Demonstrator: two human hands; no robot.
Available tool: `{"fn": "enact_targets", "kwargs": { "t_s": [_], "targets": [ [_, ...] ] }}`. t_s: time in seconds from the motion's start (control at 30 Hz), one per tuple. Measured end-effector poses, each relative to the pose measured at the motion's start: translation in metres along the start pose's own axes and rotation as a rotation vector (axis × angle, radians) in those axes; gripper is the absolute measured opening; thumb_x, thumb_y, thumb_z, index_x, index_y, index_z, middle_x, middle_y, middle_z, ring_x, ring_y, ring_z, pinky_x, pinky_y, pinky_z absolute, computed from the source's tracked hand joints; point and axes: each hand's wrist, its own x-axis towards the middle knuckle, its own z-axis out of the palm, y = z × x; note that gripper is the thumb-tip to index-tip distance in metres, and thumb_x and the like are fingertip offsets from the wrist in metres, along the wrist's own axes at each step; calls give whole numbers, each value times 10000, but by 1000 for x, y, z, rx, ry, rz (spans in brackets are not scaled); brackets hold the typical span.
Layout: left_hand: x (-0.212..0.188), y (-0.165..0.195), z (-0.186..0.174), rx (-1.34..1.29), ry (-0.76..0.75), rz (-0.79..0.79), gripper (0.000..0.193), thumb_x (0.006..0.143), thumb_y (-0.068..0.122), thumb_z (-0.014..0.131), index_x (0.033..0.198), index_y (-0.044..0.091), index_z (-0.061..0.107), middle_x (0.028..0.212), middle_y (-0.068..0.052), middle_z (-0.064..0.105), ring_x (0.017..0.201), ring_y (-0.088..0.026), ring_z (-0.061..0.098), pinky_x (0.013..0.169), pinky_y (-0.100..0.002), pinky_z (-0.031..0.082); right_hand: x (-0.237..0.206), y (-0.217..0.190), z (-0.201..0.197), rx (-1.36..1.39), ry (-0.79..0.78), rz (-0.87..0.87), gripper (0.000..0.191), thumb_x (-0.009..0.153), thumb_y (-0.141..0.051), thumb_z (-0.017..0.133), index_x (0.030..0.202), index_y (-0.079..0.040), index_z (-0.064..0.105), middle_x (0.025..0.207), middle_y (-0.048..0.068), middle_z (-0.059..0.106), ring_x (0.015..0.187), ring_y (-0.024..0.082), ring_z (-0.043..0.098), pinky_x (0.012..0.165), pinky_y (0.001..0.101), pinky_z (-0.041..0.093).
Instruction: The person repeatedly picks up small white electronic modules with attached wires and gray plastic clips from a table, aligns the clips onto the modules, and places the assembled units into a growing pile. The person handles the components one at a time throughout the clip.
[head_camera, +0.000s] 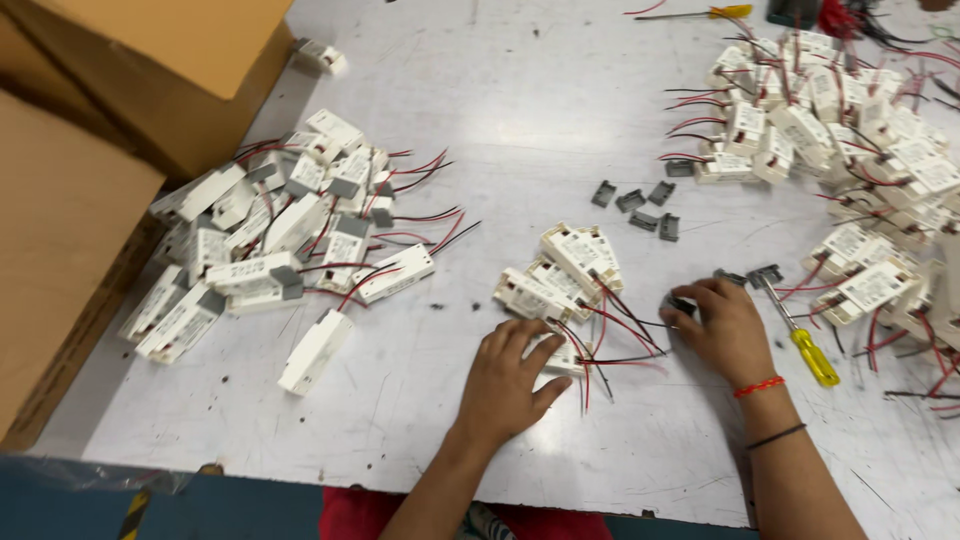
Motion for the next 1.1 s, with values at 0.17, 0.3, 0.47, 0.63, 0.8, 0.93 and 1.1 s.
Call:
{"fn": "enact_targets", "kwargs": {
  "t_s": [0.17,0.3,0.47,0.63,0.8,0.93,1.1],
  "targets": [
    [-18,1,-11,-154,-122,-130,422,845,322,802,1209,138,692,1250,-64,682,1229,-314,587,1113,-475,422,-3,8,5,151,-182,199,291,812,-252,828,1032,-73,763,922,96,710,754,237,687,716,355,565],
    [-42,-1,-18,-104,-12,-97,483,780,394,862,1145,126,691,1341,-69,633,1322,-348,534,1173,-562,321,-5,11,10,237,-224,335,307,818,-207,829,1043,-36,708,883,105,752,765,215,716,737,335,571],
    [-63,-68,-75,725,276,-710,873,797,796,625,1444,212,563,1644,-131,326,1509,-430,218,1162,-761,151,-5,10,13,273,-273,354,298,849,-182,794,1094,-44,697,925,90,777,782,198,729,755,328,573],
    [-33,-131,-111,653,178,-903,1183,633,954,594,1598,292,418,1686,-193,-24,1485,-526,-87,1028,-861,78,-5,1,14,268,-294,375,303,846,-169,800,1104,-45,702,936,88,780,793,201,724,773,337,573],
    [25,-153,-108,607,259,-1035,1200,539,976,637,1535,324,480,1677,-170,-121,1480,-528,-170,1066,-849,132,-5,-1,13,302,-276,380,307,835,-168,794,1101,-45,702,939,82,780,804,187,729,770,331,574],
    [52,-156,-109,681,298,-1044,1139,642,968,642,1561,313,491,1703,-154,-103,1496,-526,-157,1057,-860,176,-4,-1,13,323,-270,387,305,844,-188,789,1101,-52,699,933,81,781,804,186,733,767,331,576],
    [76,-165,-122,621,258,-1105,1090,660,891,686,1549,298,470,1695,-150,-116,1493,-509,-157,1063,-840,188,-4,-3,8,296,-257,317,367,844,-197,768,1194,-105,701,870,94,735,742,213,684,725,354,558]
  ]
}}
